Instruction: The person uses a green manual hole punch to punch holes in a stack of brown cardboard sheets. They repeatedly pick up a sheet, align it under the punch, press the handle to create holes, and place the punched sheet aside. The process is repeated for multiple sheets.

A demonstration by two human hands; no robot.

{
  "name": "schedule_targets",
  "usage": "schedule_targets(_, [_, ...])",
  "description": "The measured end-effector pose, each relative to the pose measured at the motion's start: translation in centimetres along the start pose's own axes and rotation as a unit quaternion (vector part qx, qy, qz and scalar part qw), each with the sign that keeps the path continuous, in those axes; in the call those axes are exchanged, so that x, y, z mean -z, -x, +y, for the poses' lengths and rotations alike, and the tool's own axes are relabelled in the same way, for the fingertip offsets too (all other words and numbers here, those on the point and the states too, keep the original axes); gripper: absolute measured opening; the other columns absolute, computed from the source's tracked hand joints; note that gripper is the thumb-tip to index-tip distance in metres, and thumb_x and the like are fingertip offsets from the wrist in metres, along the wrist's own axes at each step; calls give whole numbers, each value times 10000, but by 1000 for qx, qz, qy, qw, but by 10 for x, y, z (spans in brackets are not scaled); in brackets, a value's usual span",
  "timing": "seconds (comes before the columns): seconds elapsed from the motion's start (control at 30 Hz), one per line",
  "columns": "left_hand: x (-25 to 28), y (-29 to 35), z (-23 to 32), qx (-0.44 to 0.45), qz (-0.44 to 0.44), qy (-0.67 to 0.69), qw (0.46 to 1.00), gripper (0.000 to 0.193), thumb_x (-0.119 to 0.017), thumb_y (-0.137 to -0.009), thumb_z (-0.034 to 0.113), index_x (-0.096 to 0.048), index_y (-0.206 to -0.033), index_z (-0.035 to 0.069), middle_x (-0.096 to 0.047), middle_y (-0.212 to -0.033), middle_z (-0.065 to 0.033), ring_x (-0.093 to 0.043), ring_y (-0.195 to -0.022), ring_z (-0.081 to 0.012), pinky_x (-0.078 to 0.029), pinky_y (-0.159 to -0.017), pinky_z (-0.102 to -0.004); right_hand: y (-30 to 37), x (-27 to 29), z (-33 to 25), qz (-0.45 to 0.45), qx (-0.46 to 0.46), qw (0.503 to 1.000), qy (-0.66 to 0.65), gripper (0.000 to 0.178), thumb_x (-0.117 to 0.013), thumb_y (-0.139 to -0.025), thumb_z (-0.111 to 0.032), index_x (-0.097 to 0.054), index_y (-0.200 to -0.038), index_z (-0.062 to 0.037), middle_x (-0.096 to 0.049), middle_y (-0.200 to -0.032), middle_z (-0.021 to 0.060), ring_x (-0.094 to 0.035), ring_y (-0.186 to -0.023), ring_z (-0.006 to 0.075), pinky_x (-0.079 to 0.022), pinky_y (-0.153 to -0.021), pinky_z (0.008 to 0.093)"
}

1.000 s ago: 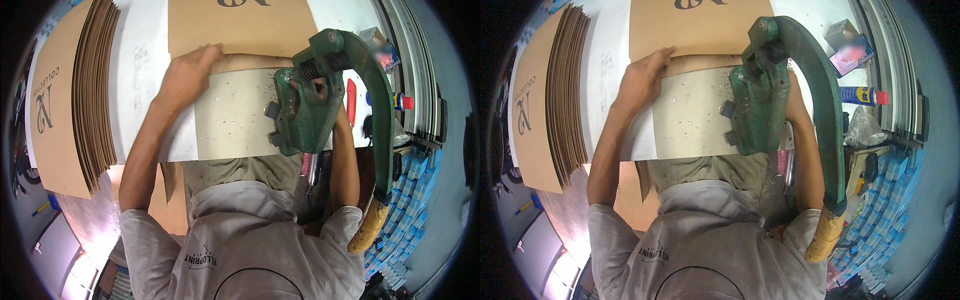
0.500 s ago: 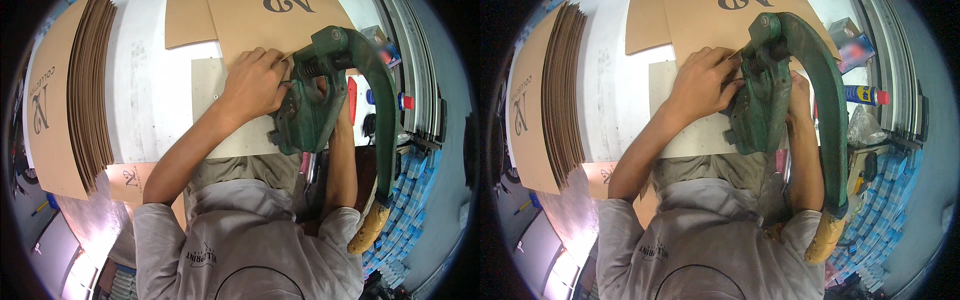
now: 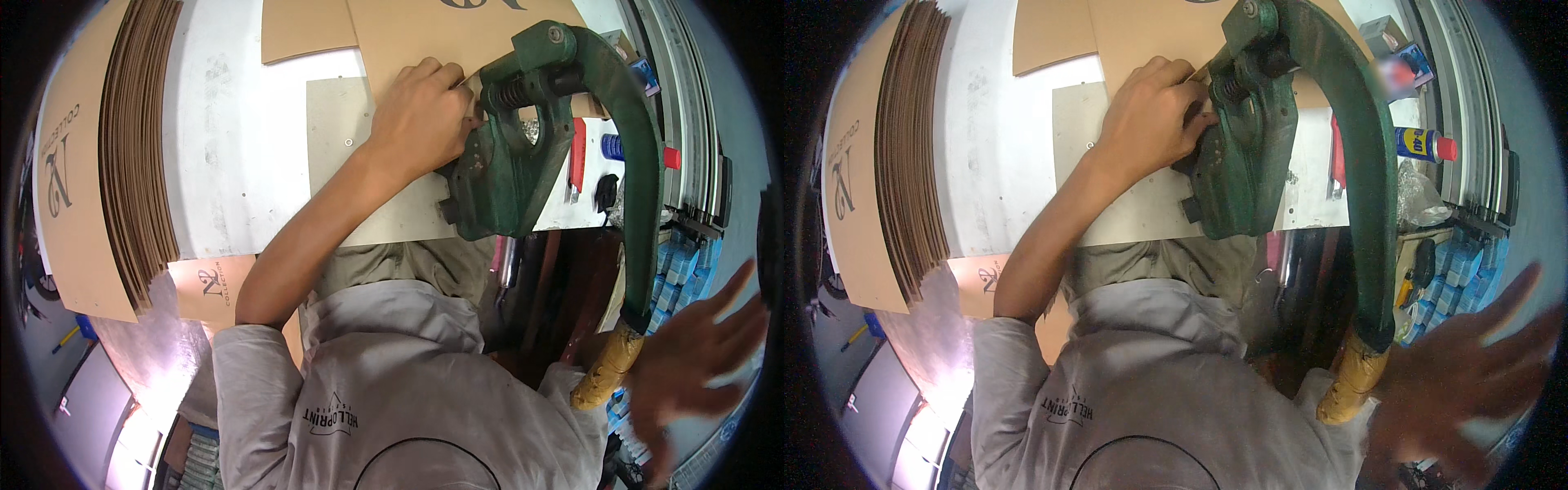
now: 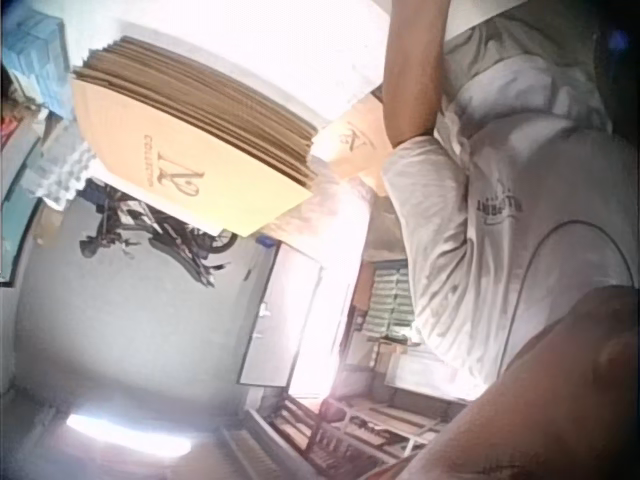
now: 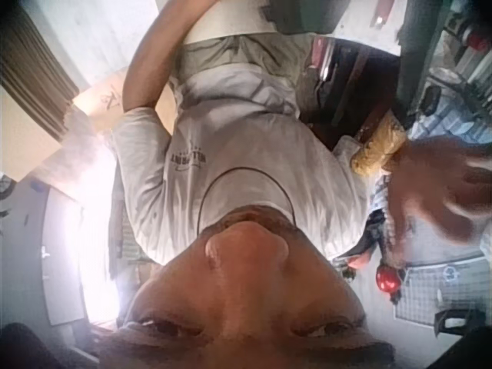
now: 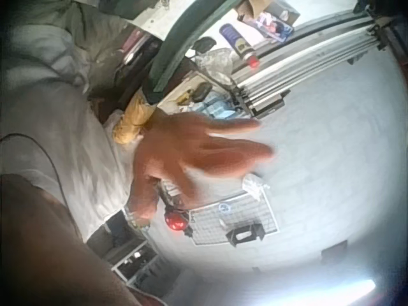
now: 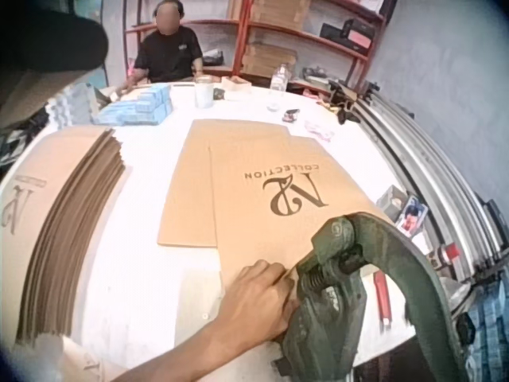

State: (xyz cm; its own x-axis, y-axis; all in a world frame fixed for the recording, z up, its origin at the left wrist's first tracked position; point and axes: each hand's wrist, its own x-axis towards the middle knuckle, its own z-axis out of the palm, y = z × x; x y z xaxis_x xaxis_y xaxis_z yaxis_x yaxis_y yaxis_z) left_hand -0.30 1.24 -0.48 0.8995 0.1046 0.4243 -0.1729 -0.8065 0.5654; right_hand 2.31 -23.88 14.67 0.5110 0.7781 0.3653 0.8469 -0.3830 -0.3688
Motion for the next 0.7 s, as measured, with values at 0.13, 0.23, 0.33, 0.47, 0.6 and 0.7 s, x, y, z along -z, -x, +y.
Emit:
schedule_targets(0.13, [0,-5,5,-6,-18,-6,1000,305,-820,-781,164,-763,-1026,-8,-672,-996,-115,-626,-977,-326,-518,-884,-429,21,-41,-21,-96,180,965,167,670,-592,-965,-558,-574,-1435,-81,-454,-1482,222,-297,-1392,401,-310,-1118,555])
schedule_targets(0.23, [2,-1,1,-12,-15,-32,999,290,-803,-785,142,-764,-1036,0,-676,-1021,-117,-630,-989,-332,-524,-894,-428,18,-20,-21,-74,170,981,52,561,-600,-986,-464,-606,-1375,-60,-516,-1357,177,-383,-1268,330,-358,-1046,487])
schedule_targets(0.33, [6,-4,-16,-52,-8,-126,991,216,-766,-786,123,-766,-976,18,-684,-976,-99,-653,-977,-310,-546,-864,-416,4,23,-11,12,79,978,-191,453,-607,-1008,-370,-638,-1315,-39,-578,-1233,132,-469,-1143,259,-406,-974,420])
schedule_targets(0.47, [27,-14,-65,-74,121,-94,985,102,-677,-815,1,-756,-876,21,-708,-982,-94,-687,-894,-310,-575,-820,-384,7,5,50,101,-280,932,-207,314,-617,-1036,-245,-680,-1235,-11,-660,-1067,72,-583,-977,165,-470,-879,329])
schedule_targets(0.6, [41,-29,-41,79,341,97,932,102,-618,-955,0,-716,-929,-9,-730,-993,-105,-705,-855,-252,-553,-788,-333,52,-90,114,2,-302,949,-92,190,-672,-969,-67,-704,-1128,32,-706,-937,91,-668,-831,150,-519,-760,294])
schedule_targets(0.7, [55,-23,-33,163,471,186,847,174,-592,-1061,114,-660,-1100,-41,-736,-962,-104,-678,-873,-110,-540,-759,-249,50,-108,107,8,-296,953,-67,156,-685,-927,-41,-704,-1056,43,-701,-911,130,-676,-773,176,-523,-714,320])
